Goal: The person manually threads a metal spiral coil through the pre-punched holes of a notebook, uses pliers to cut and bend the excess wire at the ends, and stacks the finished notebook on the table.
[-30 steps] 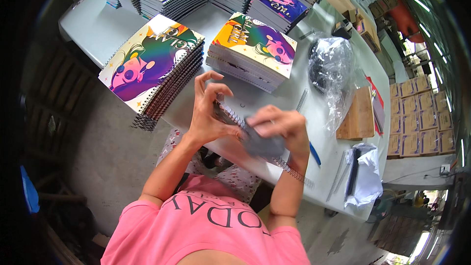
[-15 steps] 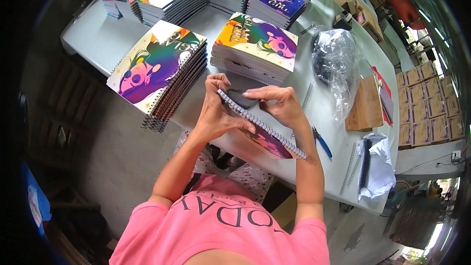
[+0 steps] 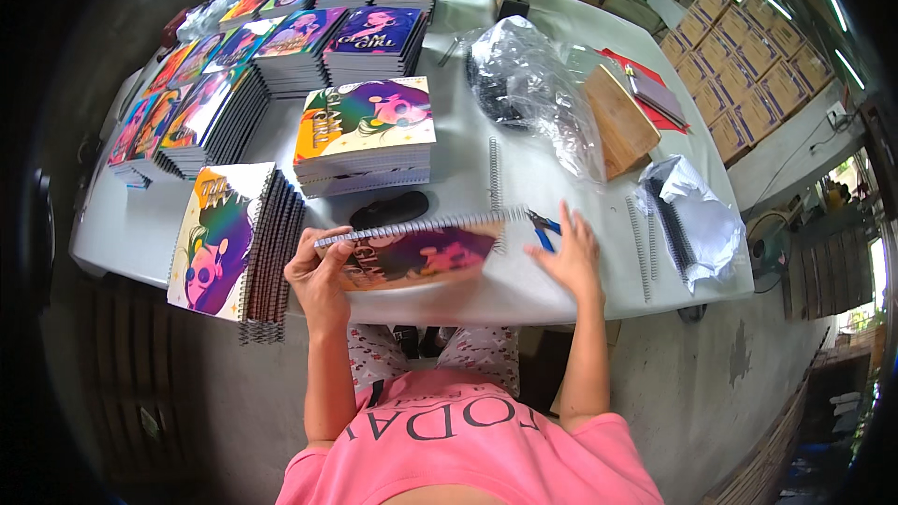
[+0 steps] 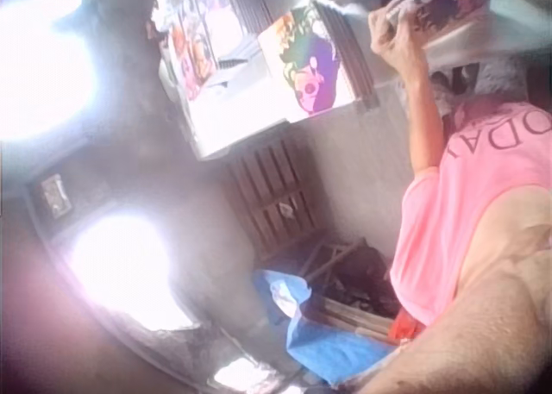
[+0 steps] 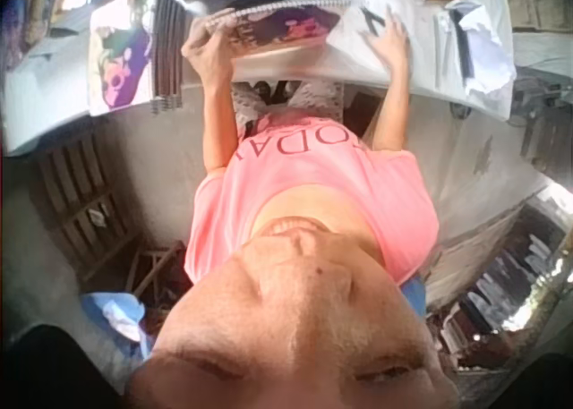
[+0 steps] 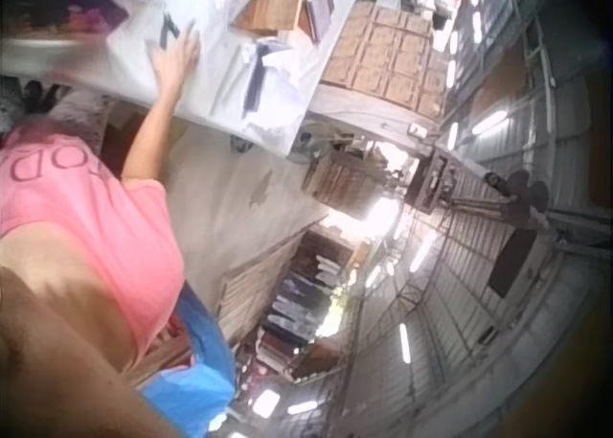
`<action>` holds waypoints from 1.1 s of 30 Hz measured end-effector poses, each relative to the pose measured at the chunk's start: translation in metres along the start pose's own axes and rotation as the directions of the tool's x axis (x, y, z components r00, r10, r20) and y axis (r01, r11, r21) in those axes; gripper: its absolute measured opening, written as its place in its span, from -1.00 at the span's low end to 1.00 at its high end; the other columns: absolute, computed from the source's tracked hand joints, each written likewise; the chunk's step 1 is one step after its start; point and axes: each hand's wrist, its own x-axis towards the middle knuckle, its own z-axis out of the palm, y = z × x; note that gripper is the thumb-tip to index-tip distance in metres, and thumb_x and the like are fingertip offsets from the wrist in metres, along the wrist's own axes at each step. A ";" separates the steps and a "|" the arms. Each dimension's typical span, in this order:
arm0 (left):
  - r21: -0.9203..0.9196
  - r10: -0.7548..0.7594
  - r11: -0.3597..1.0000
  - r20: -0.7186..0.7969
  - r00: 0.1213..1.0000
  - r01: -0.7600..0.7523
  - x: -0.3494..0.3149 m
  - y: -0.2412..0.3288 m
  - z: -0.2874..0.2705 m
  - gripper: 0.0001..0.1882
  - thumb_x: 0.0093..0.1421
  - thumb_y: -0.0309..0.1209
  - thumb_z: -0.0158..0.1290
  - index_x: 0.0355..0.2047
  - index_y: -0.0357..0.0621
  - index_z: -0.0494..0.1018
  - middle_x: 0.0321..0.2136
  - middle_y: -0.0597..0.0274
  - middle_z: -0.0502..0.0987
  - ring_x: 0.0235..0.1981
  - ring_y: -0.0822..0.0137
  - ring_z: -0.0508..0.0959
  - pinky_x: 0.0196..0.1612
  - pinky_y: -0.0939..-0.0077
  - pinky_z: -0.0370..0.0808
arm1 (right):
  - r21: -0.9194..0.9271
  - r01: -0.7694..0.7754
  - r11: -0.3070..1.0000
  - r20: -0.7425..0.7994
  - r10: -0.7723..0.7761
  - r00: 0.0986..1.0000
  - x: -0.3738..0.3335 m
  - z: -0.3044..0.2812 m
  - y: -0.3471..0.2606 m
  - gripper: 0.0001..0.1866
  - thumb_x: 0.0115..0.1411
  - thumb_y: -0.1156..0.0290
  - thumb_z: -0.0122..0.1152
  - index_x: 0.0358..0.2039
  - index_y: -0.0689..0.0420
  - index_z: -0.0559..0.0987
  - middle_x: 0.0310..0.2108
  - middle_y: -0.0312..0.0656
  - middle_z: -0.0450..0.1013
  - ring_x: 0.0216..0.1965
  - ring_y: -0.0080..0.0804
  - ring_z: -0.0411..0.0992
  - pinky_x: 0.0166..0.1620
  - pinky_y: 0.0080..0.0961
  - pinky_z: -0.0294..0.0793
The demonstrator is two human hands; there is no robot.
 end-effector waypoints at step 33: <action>0.193 0.471 0.871 -0.071 0.879 -0.451 -0.022 -0.001 0.035 -0.48 0.04 -0.69 0.11 0.05 -0.19 0.33 -0.35 0.27 0.37 -0.39 0.54 0.39 -0.32 0.74 0.37 | 0.603 0.400 0.690 -0.071 -0.454 0.888 -0.074 -0.067 -0.134 -0.52 0.25 0.21 -0.01 0.13 0.13 0.32 -0.12 -0.05 0.32 -0.10 -0.17 0.31 0.00 -0.31 0.28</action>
